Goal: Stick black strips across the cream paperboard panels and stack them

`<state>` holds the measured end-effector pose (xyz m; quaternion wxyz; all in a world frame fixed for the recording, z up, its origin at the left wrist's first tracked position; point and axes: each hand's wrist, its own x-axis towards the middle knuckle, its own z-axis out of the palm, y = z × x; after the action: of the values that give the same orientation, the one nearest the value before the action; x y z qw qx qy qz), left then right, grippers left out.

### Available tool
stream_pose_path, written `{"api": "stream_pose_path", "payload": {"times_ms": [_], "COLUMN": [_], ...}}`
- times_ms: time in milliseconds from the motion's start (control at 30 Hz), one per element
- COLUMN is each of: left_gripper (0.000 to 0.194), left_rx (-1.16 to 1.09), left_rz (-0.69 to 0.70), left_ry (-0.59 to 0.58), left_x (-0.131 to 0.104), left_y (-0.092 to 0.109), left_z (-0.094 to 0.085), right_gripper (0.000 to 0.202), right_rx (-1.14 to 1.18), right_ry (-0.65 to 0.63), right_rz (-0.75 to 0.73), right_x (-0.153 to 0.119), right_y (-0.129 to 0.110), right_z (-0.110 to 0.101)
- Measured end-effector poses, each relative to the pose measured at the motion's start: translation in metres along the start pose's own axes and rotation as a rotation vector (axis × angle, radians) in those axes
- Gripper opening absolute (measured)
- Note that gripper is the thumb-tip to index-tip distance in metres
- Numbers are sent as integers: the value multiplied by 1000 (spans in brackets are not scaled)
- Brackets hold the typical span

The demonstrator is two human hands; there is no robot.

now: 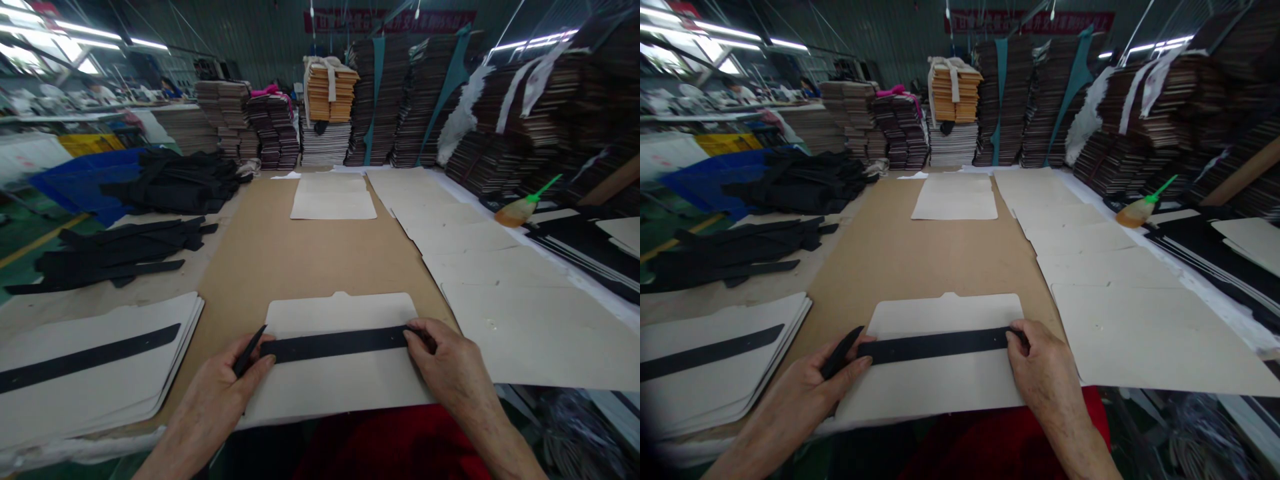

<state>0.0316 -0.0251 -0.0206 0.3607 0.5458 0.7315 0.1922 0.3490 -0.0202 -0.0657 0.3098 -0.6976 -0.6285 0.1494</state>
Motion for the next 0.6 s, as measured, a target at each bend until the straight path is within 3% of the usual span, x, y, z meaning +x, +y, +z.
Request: {"api": "stream_pose_path", "payload": {"times_ms": [300,433,600], "left_gripper": [43,34,20], "left_rx": [-24,-71,-43], "left_rz": [30,62,200], "left_ry": [-11,-28,-86], "left_x": [2,-4,-21], "left_y": [1,4,3], "left_z": [4,1,-7], "right_gripper": [22,29,38], "right_rx": [-173,-363,-317], "right_ry": [-10,71,93], "right_rz": [-127,-220,-394], "right_x": [-1,-9,-8], "right_y": [-2,-1,18], "right_z": [-1,-3,3]}}
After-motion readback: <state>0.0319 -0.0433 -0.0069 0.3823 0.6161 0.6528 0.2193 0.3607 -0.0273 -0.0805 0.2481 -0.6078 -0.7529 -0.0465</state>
